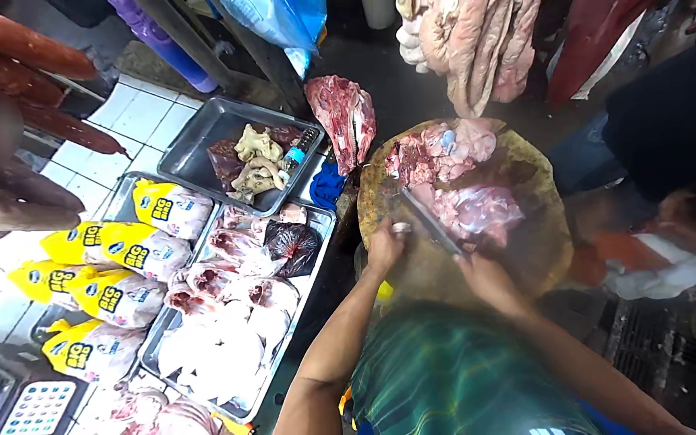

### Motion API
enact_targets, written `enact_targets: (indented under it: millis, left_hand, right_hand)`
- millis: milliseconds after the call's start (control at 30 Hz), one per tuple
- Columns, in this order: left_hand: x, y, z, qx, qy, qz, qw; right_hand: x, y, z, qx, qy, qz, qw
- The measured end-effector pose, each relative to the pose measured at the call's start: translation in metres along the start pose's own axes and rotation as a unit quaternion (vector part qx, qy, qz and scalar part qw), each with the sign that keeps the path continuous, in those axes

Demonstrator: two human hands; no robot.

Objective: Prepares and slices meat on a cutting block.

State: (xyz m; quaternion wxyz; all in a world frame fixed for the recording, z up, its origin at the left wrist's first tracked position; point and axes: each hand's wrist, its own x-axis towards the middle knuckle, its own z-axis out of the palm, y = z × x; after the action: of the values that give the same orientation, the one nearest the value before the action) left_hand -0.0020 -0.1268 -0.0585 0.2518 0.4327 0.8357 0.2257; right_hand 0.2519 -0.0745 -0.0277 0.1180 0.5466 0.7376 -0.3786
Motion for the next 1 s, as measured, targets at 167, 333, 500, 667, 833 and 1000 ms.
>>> enact_targets:
  millis: [167,333,500,667,833,1000]
  left_hand:
    - [0.002,-0.015,0.034,0.115,-0.041,0.143,0.982]
    - [-0.020,-0.027,0.040,0.057,0.025,0.166,0.984]
    - [-0.015,-0.046,0.056,0.074,0.077,0.250,0.962]
    - [-0.028,-0.053,0.054,0.082,0.049,0.228,0.969]
    - [-0.027,-0.063,0.063,0.054,0.105,0.252,0.960]
    - [-0.029,-0.064,0.056,0.059,0.108,0.250,0.960]
  right_hand:
    - [-0.015,0.005,-0.010,0.051,0.044,-0.012,0.998]
    - [-0.033,-0.021,-0.003,0.094,0.251,-0.204,0.941]
    - [-0.005,0.004,0.019,-0.006,0.057,-0.076,0.995]
    - [-0.034,-0.008,-0.010,0.007,0.079,-0.059,0.995]
    - [-0.025,-0.019,0.014,0.067,0.217,-0.208,0.951]
    - [-0.010,0.000,0.011,-0.026,0.005,-0.023,0.999]
